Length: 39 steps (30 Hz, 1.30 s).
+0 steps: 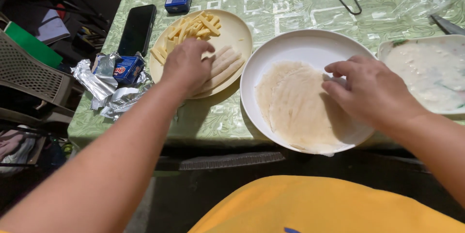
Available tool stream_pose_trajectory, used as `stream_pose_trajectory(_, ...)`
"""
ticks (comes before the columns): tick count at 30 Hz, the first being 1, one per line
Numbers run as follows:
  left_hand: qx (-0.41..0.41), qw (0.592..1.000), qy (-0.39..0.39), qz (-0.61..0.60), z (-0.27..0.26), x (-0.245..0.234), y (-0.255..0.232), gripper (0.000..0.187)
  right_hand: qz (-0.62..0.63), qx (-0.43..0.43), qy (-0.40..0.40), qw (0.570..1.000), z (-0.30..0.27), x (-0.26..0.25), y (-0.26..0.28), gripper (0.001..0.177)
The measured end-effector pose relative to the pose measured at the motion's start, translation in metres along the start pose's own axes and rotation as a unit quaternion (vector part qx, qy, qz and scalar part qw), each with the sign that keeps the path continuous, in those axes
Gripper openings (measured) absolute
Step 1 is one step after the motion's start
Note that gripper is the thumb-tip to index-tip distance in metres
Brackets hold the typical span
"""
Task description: Rolling spring rolls with cheese filling.
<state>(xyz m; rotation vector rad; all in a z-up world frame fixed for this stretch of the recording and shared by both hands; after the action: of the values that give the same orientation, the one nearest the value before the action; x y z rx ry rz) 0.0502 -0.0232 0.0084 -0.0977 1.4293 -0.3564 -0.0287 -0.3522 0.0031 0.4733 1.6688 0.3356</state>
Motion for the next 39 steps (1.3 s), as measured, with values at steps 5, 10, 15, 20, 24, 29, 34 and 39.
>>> stream_pose_trajectory(5, 0.115, 0.979, -0.095, -0.137, -0.013, -0.002, -0.06, 0.021, -0.136, -0.02, -0.006, 0.991, 0.008, 0.006, 0.003, 0.032)
stream_pose_trajectory(10, 0.063, 0.965, 0.048, -0.248, -0.024, 0.032, -0.119, 0.03, -0.05, 0.024, 0.024, 0.998, 0.016, 0.0, -0.001, 0.026)
stream_pose_trajectory(15, 0.058, 0.937, 0.113, -0.325, -0.021, 0.057, -0.137, 0.044, 0.129, -0.01, 0.048, 0.99, 0.015, -0.008, -0.01, 0.02)
stream_pose_trajectory(20, 0.047, 0.884, 0.17, -0.434, -0.009, 0.056, -0.137, 0.034, 0.268, -0.012, 0.08, 0.96, 0.011, -0.02, -0.009, 0.022)
stream_pose_trajectory(24, 0.038, 0.87, 0.157, -0.466, -0.003, 0.055, -0.13, 0.024, 0.264, 0.024, 0.087, 0.96, 0.009, -0.03, -0.006, 0.03)
stream_pose_trajectory(29, 0.004, 0.884, 0.106, -0.455, -0.004, 0.054, -0.13, 0.011, 0.241, -0.017, 0.061, 0.969, 0.017, -0.023, -0.011, 0.032)
stream_pose_trajectory(34, -0.025, 0.885, 0.092, -0.456, -0.001, 0.067, -0.121, 0.014, 0.221, 0.034, 0.087, 0.971, 0.007, -0.026, 0.003, 0.038)
stream_pose_trajectory(39, -0.069, 0.857, 0.111, -0.499, -0.002, 0.064, -0.12, 0.018, 0.127, 0.065, 0.123, 0.982, 0.002, -0.022, 0.004, 0.045)
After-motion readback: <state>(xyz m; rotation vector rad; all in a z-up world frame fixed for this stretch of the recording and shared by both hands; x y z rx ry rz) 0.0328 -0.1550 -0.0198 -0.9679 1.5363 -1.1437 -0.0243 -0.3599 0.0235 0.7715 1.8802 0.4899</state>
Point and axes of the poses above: each hand's wrist, its own z-axis towards the middle knuckle, its own x-axis out of the palm, y = z × x, the point moved 5 cm from there along z, towards the middle knuckle, and after that the axes turned 3 degrees about x, right-handed, at the moved point
